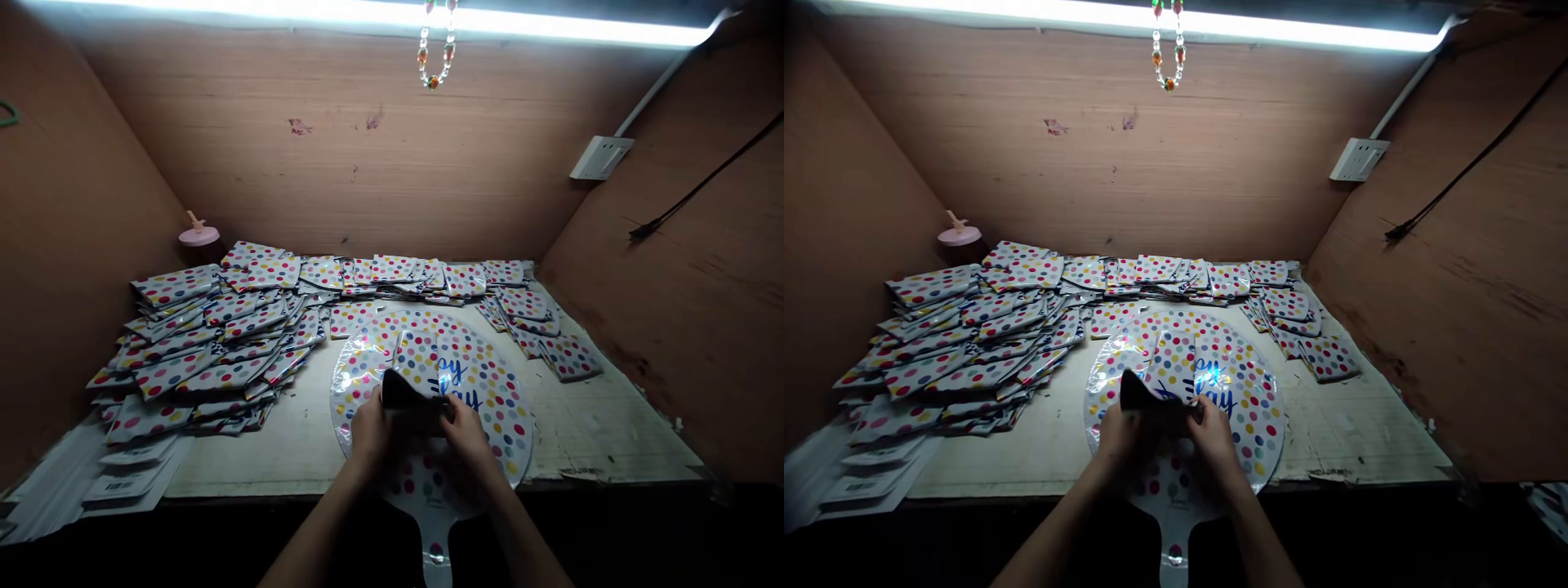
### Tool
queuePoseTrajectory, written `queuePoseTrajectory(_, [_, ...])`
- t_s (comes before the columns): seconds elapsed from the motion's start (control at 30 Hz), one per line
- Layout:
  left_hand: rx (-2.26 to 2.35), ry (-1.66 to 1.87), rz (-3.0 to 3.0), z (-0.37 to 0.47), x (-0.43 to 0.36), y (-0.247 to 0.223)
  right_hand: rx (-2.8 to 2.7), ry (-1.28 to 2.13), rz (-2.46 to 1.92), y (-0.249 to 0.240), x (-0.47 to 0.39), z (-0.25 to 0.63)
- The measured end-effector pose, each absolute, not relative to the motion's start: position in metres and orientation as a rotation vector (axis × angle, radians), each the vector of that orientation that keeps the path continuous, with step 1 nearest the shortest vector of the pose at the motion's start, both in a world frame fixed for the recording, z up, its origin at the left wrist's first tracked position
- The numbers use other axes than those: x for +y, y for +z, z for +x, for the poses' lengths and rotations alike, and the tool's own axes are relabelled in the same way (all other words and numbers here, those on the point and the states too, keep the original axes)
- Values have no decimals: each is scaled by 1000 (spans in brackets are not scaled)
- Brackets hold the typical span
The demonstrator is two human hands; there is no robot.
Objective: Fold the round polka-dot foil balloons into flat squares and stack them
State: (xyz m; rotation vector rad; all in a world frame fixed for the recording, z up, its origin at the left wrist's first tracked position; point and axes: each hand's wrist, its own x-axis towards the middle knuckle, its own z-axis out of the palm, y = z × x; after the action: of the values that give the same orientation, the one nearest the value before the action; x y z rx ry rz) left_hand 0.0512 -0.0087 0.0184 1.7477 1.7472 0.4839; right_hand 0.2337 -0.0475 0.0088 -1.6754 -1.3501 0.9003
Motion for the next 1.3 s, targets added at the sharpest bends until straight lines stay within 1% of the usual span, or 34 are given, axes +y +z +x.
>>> queuePoseTrajectory(0.13, [1956, 363, 1824, 70, -1, 18, -1274, 652, -1896, 6, -43, 219])
queuePoseTrajectory(0.2, [2041, 269, 1902, 76, 2, 17, -1254, 589, -1987, 5, -45, 215])
queuePoseTrajectory(0.3, [2076, 211, 1995, 82, 4, 15, -1286, 558, -2118, 6, -47, 211])
queuePoseTrajectory(0.37, [2069, 205, 2026, 84, 5, 12, -1331, 433, -2235, 10, -46, 208])
queuePoseTrajectory(0.43, [2065, 200, 2036, 84, 7, 10, -1456, 225, -2290, 13, -38, 204])
queuePoseTrajectory(0.5, [2067, 186, 2043, 84, 8, 8, -1768, 124, -2169, 16, -19, 201])
queuePoseTrajectory(0.6, [2068, 149, 2063, 83, 8, 7, -2242, 349, -1928, 17, 24, 204])
queuePoseTrajectory(0.7, [1988, 142, 2143, 82, 3, 7, -2287, 513, -2036, 17, 64, 214])
queuePoseTrajectory(0.8, [1962, 168, 2301, 80, -5, 3, -2218, 478, -2106, 25, 64, 227])
queuePoseTrajectory(0.87, [1951, 210, 2430, 77, -6, -2, -2270, 368, -1986, 30, 37, 235])
queuePoseTrajectory(0.93, [1789, 266, 2608, 72, -2, -7, -2454, 292, -1690, 30, -1, 241])
queuePoseTrajectory(0.97, [1638, 271, 2698, 69, 1, -8, -2573, 310, -1521, 27, -19, 242])
queuePoseTrajectory(1.0, [1466, 258, 2772, 65, 6, -7, -2625, 320, -1450, 22, -34, 242])
queuePoseTrajectory(1.07, [1182, 180, 2803, 55, 14, -1, -2612, 298, -1488, 9, -53, 239])
queuePoseTrajectory(1.17, [928, 41, 2713, 36, 19, 17, -2513, 202, -1593, -5, -61, 232])
queuePoseTrajectory(1.23, [784, 5, 2677, 22, 15, 25, -2509, 199, -1522, -3, -64, 233])
queuePoseTrajectory(1.3, [683, 33, 2659, 8, 6, 25, -2519, 295, -1390, 5, -71, 239])
